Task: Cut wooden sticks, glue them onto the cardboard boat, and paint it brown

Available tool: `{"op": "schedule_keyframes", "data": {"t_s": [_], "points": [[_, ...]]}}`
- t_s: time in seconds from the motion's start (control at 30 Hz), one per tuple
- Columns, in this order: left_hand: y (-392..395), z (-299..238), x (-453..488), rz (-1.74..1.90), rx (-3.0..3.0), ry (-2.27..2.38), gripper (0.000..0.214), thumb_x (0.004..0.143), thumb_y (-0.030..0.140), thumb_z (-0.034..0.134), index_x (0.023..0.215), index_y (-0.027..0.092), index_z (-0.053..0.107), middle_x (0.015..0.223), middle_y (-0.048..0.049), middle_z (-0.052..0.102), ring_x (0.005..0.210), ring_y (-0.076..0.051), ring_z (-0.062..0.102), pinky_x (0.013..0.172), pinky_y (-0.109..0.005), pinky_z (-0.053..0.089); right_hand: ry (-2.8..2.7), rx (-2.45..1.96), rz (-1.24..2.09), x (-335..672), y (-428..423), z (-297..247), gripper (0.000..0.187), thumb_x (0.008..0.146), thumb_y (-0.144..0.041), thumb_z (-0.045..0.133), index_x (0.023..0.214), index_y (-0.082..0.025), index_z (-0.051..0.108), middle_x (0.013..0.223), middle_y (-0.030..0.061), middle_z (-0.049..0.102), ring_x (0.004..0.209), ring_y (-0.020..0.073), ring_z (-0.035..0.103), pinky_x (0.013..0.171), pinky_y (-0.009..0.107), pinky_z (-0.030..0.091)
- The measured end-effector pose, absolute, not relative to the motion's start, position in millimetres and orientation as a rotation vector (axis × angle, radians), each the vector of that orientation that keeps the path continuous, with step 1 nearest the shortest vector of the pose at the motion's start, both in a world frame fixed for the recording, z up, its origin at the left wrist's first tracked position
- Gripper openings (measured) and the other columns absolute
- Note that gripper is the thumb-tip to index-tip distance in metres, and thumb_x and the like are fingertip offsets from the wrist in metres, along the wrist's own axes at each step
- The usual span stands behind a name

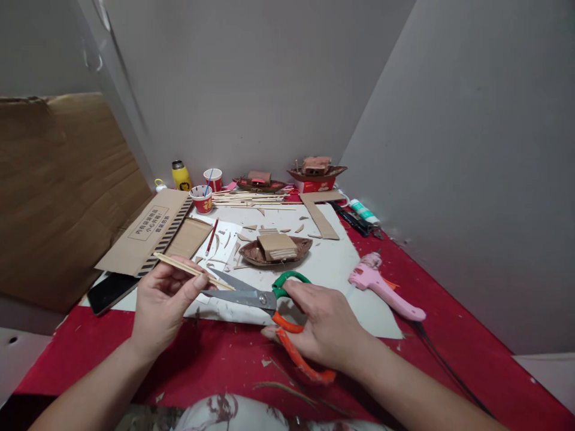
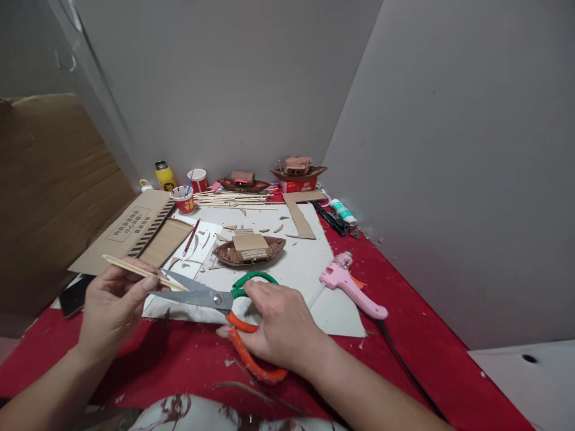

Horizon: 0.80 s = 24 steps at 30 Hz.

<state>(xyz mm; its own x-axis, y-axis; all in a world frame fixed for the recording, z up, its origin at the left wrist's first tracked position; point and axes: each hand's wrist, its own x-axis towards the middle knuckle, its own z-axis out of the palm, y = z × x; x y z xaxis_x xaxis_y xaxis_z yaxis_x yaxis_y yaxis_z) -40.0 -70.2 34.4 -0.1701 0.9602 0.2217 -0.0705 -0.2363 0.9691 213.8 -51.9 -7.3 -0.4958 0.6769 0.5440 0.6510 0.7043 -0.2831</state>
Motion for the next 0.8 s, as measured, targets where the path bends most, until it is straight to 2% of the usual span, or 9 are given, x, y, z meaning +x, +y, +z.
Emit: {"op": "schedule_keyframes", "data": {"t_s": [0.27, 0.57, 0.7, 0.8], "points": [[-70.9, 35.8, -38.9, 1.532, 1.189, 1.126, 0.017, 0.072, 0.029, 0.088, 0.078, 0.023, 0.074, 0.071, 0.0018, 0.076, 0.064, -0.016, 0.073, 0.066, -0.023, 0.061, -2.258, -0.984, 0.116, 214.0, -51.2, -7.8, 0.035, 0.086, -0.051, 0.064, 0.075, -0.024, 0.044, 0.062, -0.0025, 0.055, 0.049, 0.0141, 0.048, 0.050, 0.029, 0.031], [-65.8, 30.7, -37.3, 1.604, 1.168, 1.036, 0.014, 0.072, 0.022, 0.088, 0.080, 0.021, 0.076, 0.071, 0.0030, 0.077, 0.060, -0.013, 0.074, 0.060, -0.019, 0.062, -2.233, -0.978, 0.169, 217.1, -53.9, -10.9, 0.037, 0.085, -0.052, 0.064, 0.074, -0.024, 0.044, 0.059, -0.0043, 0.053, 0.046, 0.0121, 0.044, 0.049, 0.027, 0.030], [-65.4, 35.3, -33.8, 1.617, 1.089, 0.963, 0.020, 0.067, 0.023, 0.091, 0.079, 0.020, 0.076, 0.069, 0.0008, 0.078, 0.062, -0.013, 0.074, 0.059, -0.018, 0.063, -2.229, -0.976, 0.196, 216.3, -53.0, -10.9, 0.036, 0.084, -0.051, 0.066, 0.074, -0.024, 0.044, 0.060, -0.0045, 0.053, 0.047, 0.0119, 0.044, 0.049, 0.026, 0.030], [-65.3, 37.4, -32.6, 1.626, 1.087, 0.899, 0.018, 0.070, 0.027, 0.090, 0.081, 0.020, 0.077, 0.071, -0.0029, 0.080, 0.064, -0.016, 0.076, 0.059, -0.020, 0.064, -2.233, -0.999, 0.212, 215.7, -51.2, -10.2, 0.035, 0.083, -0.050, 0.067, 0.075, -0.024, 0.045, 0.060, -0.0047, 0.053, 0.048, 0.0122, 0.044, 0.049, 0.027, 0.030]]}}
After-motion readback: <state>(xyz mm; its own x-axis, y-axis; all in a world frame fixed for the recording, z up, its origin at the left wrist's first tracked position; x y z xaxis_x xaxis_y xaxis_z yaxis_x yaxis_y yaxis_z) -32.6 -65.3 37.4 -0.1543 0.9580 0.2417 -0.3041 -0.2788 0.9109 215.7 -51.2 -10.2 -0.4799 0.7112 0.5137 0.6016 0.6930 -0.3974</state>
